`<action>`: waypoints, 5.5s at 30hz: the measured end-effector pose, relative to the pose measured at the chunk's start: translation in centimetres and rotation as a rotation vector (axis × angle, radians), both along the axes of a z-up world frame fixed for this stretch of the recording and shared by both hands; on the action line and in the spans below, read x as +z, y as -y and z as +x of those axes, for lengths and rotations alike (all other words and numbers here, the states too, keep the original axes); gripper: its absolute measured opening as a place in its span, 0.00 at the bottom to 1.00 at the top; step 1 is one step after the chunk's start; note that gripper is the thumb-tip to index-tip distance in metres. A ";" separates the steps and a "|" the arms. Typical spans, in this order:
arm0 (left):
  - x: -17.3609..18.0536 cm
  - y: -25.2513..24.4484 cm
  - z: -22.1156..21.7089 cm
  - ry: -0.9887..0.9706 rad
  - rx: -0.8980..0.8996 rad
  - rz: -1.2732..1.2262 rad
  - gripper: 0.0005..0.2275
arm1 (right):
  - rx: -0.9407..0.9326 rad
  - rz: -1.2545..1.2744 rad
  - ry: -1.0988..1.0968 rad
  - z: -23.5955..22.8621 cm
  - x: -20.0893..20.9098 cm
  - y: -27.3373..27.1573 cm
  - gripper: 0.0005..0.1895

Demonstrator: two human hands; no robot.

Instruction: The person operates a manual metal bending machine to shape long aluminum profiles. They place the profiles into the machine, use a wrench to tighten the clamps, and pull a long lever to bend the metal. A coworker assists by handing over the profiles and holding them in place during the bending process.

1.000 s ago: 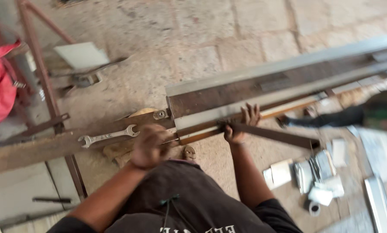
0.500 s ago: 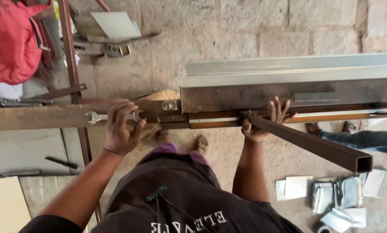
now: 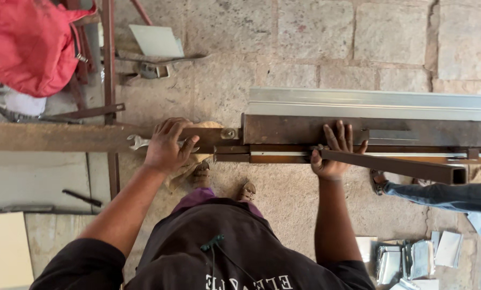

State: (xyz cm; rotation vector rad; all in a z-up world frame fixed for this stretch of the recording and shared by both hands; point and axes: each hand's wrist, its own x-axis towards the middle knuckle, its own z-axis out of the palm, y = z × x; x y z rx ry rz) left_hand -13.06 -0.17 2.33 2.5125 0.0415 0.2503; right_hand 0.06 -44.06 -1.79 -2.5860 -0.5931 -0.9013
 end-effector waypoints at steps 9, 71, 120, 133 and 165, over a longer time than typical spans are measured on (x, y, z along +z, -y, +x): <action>-1.7 0.5 -1.8 0.051 0.167 0.189 0.18 | 0.173 -0.095 0.032 1.8 0.7 1.5 0.38; 2.3 9.8 3.9 -0.512 0.383 -0.218 0.14 | 0.109 -0.087 -0.153 0.0 1.8 1.7 0.29; 8.1 3.8 10.2 -0.460 -0.291 0.686 0.13 | 0.181 -0.061 -0.049 -0.2 2.5 1.4 0.31; 1.7 12.6 -1.9 -0.212 0.428 -0.231 0.14 | 0.157 -0.044 -0.053 0.1 0.9 1.7 0.31; 6.1 3.5 4.9 -0.467 -0.142 0.666 0.19 | 0.117 -0.099 -0.042 0.4 1.2 1.9 0.31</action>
